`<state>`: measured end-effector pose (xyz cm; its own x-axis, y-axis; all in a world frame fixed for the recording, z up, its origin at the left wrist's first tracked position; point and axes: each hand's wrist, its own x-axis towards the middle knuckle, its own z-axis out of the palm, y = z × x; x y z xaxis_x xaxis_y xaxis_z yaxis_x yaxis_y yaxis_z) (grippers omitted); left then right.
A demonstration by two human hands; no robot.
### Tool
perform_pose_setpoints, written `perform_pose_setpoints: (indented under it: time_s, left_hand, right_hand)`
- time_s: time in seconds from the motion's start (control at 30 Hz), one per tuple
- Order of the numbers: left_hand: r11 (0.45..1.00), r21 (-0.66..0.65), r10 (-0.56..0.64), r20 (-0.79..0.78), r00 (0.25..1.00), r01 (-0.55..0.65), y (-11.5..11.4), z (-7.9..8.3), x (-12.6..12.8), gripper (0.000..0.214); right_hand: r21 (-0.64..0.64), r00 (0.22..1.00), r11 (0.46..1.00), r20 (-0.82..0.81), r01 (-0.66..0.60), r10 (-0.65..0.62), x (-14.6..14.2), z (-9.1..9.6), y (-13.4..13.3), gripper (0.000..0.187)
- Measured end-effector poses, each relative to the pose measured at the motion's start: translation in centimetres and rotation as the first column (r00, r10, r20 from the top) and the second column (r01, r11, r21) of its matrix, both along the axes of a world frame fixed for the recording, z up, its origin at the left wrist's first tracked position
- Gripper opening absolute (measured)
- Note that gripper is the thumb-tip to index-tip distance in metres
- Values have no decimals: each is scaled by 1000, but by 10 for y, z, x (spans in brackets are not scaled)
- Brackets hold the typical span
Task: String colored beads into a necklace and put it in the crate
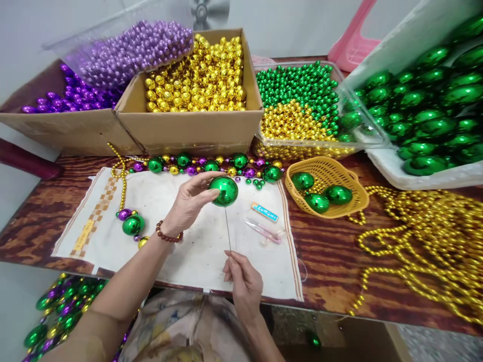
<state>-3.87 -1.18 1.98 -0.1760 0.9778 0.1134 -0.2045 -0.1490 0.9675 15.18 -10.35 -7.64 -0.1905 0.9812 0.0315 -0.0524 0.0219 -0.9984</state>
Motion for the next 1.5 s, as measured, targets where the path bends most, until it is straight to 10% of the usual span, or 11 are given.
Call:
perform_pose_setpoints:
  time_s: [1.1, 1.5]
  left_hand:
    - [967, 69, -238, -85, 967, 244, -33, 14, 11, 41]
    - [967, -83, -247, -53, 968, 242, -31, -16, 15, 48]
  right_hand:
    - [130, 997, 990, -70, 51, -42, -19, 10, 14, 22]
    - [-100, 991, 991, -111, -90, 79, -4, 25, 34, 23]
